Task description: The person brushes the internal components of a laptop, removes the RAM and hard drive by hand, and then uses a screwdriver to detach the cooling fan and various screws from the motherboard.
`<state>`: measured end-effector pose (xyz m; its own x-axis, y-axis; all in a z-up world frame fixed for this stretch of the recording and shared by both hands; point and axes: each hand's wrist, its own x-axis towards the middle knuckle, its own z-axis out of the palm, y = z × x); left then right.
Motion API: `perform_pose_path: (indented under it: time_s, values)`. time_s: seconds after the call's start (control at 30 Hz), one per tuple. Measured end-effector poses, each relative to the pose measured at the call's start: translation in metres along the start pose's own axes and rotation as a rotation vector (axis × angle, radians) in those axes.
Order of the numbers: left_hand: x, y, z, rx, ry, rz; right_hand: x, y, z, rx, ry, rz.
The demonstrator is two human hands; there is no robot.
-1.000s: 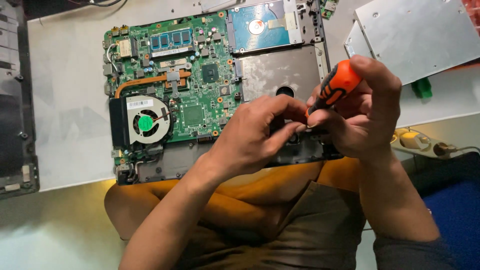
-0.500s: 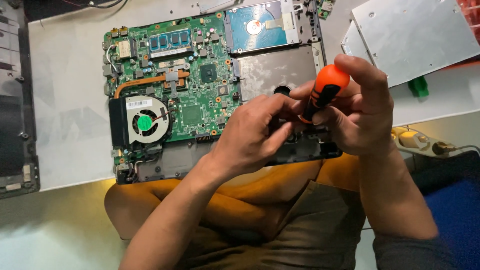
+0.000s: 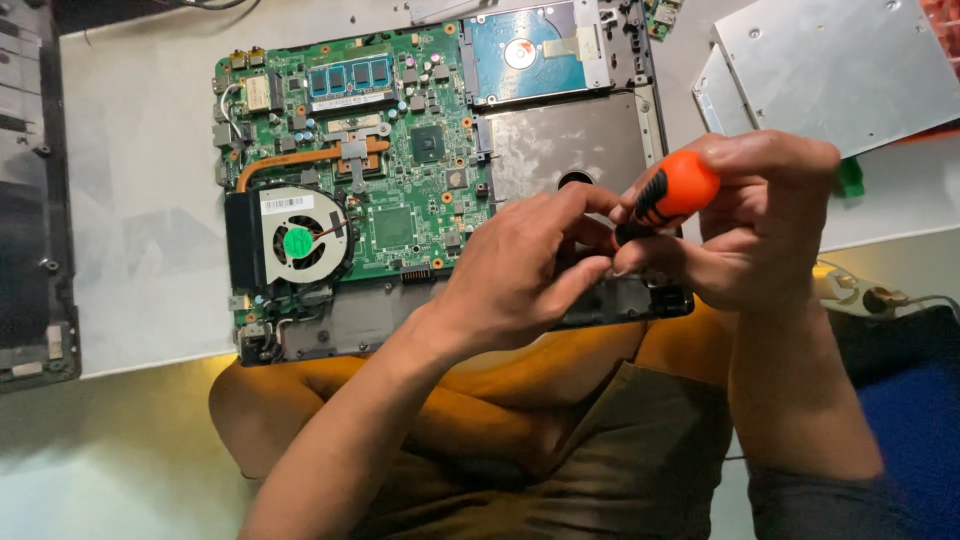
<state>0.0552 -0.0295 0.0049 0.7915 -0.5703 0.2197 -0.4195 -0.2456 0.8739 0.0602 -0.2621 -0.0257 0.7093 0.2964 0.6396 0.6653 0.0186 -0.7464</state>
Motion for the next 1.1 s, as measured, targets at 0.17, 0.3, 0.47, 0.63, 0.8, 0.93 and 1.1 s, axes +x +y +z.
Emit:
perform_pose_path:
  time_s: [0.17,0.3,0.47,0.63,0.8,0.93,1.1]
  values:
    - [-0.003,-0.009,0.006,0.121,0.022,0.042,0.004,-0.004,0.004,-0.205,-0.028,-0.105]
    - [-0.003,-0.008,0.007,0.173,0.022,0.048,-0.013,-0.010,0.001,-0.192,0.018,-0.009]
    - [0.000,-0.009,0.005,0.089,0.029,0.040,-0.016,-0.016,0.003,-0.201,0.198,0.046]
    - [0.000,-0.011,0.009,0.117,0.046,0.037,-0.010,-0.011,0.001,-0.208,0.122,-0.002]
    - [0.000,-0.011,0.009,0.136,0.051,0.039,-0.005,-0.015,0.002,-0.205,0.101,-0.006]
    - [0.000,-0.010,0.009,0.160,0.049,0.039,-0.009,-0.015,0.005,-0.164,0.117,0.016]
    - [-0.001,-0.008,0.009,0.156,0.059,0.041,-0.009,-0.016,0.005,-0.175,0.132,0.015]
